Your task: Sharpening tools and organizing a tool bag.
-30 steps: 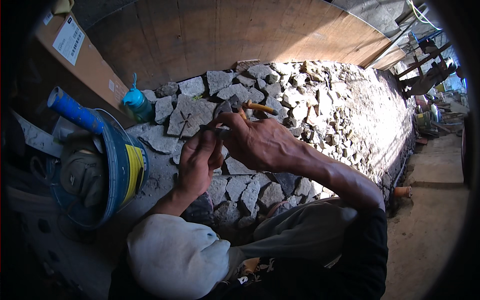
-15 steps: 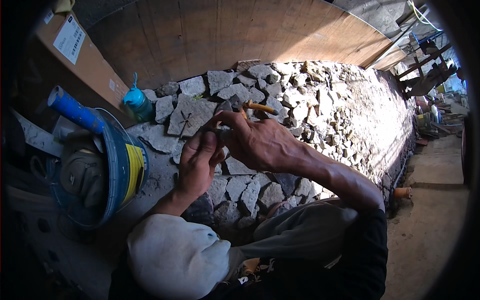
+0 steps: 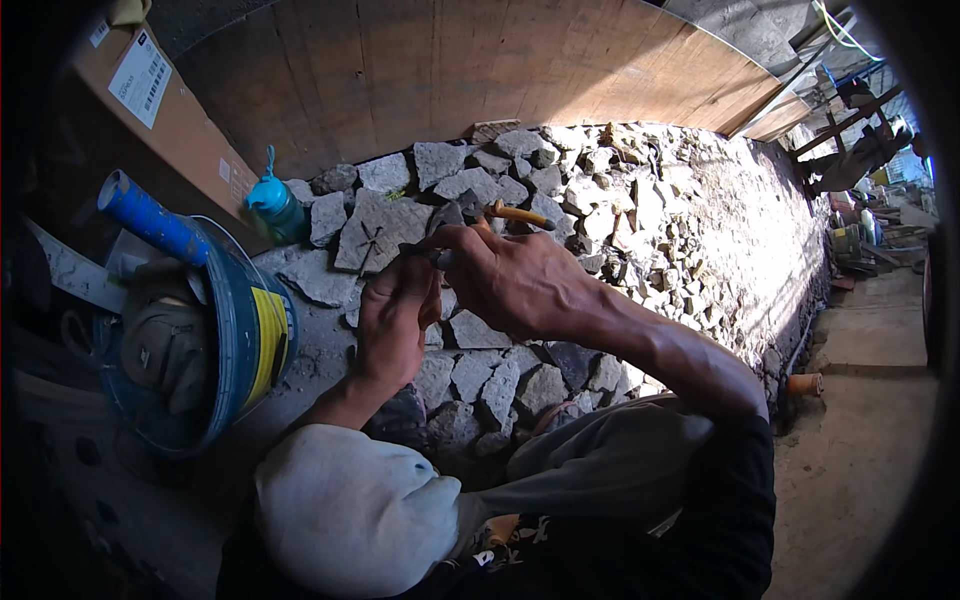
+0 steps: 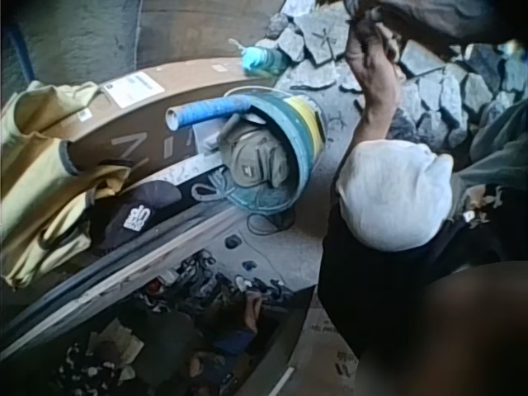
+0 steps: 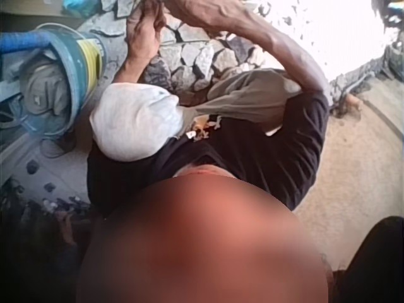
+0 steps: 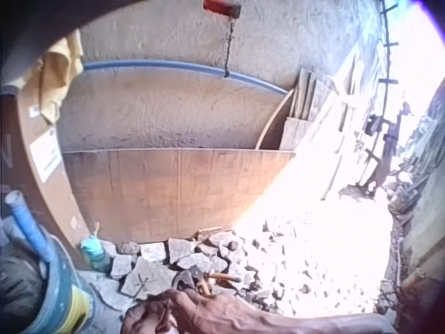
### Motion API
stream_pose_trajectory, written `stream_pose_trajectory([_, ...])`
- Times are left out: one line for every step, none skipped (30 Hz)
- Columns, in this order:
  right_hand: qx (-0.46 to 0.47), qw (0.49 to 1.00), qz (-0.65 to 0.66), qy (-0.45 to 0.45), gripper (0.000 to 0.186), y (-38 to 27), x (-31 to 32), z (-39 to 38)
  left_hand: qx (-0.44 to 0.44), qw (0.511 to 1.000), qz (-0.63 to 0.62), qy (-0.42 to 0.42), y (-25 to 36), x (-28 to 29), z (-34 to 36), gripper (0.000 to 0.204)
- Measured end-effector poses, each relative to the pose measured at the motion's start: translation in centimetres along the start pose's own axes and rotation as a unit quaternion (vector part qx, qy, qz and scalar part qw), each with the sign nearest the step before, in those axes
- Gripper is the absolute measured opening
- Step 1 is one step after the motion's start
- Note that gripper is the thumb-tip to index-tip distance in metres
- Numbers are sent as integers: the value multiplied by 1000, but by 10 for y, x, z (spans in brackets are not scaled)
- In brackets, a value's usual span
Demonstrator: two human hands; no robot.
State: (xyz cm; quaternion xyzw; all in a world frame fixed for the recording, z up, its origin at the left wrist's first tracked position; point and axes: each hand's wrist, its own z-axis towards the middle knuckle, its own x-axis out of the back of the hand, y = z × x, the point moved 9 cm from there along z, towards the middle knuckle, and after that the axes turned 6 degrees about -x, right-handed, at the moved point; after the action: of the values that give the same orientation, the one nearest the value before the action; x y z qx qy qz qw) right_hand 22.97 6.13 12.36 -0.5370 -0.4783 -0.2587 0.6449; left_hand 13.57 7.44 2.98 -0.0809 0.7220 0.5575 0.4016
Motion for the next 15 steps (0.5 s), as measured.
stream_pose_trajectory([14, 999, -28, 6, 43, -2, 0, 0, 0, 1000, 0, -1, 0, 1, 0, 28])
stream_pose_trajectory([15, 999, -31, 1, 43, -1, -2, 0, 4, 1000, 4, -4, -1, 1, 0, 32])
stream_pose_trajectory([12, 1000, -1, 21, 43, -1, 1, 0, 20, 1000, 13, 1, -3, 1, 0, 37])
stream_pose_trajectory([0, 999, 31, 25, 43, 2, 2, 0, 7, 1000, 9, -5, 0, -1, 0, 37])
stream_pose_trajectory([13, 999, 28, 39, 43, 1, 5, -1, 9, 1000, -8, -15, 2, -5, 0, 35])
stream_pose_trajectory([-30, 997, 69, 23, 43, 9, 5, -2, 12, 999, -24, -26, 5, -10, -1, 34])
stream_pose_trajectory([-72, 991, 111, 7, 42, 18, 4, -3, 12, 999, -24, -24, 7, -13, -2, 34])
stream_pose_trajectory([-72, 991, 110, 6, 42, 19, 6, -3, 43, 998, -40, 17, 3, -10, -3, 35])
stream_pose_trajectory([-45, 985, 156, 51, 40, 17, 18, -3, 61, 996, -60, 36, 1, -10, -4, 37])
stream_pose_trajectory([-18, 975, 201, 96, 39, 16, 31, -4, 73, 994, -59, 58, 1, -7, -5, 37])
stream_pose_trajectory([-45, 970, 223, 91, 39, 21, 31, -3, 74, 995, -61, 26, 3, -13, -5, 38])
stream_pose_trajectory([-37, 970, 223, 92, 39, 20, 32, -4, 76, 995, -64, -7, 5, -18, -5, 38])
stream_pose_trajectory([-47, 976, 196, 77, 39, 20, 30, -4, 76, 995, -64, -8, 5, -18, -5, 38])
stream_pose_trajectory([-65, 982, 168, 59, 39, 22, 27, -4, 70, 995, -64, -17, 5, -19, -4, 40])
stream_pose_trajectory([-87, 985, 147, 28, 39, 23, 20, -6, 74, 995, -59, -18, 4, -18, -4, 42])
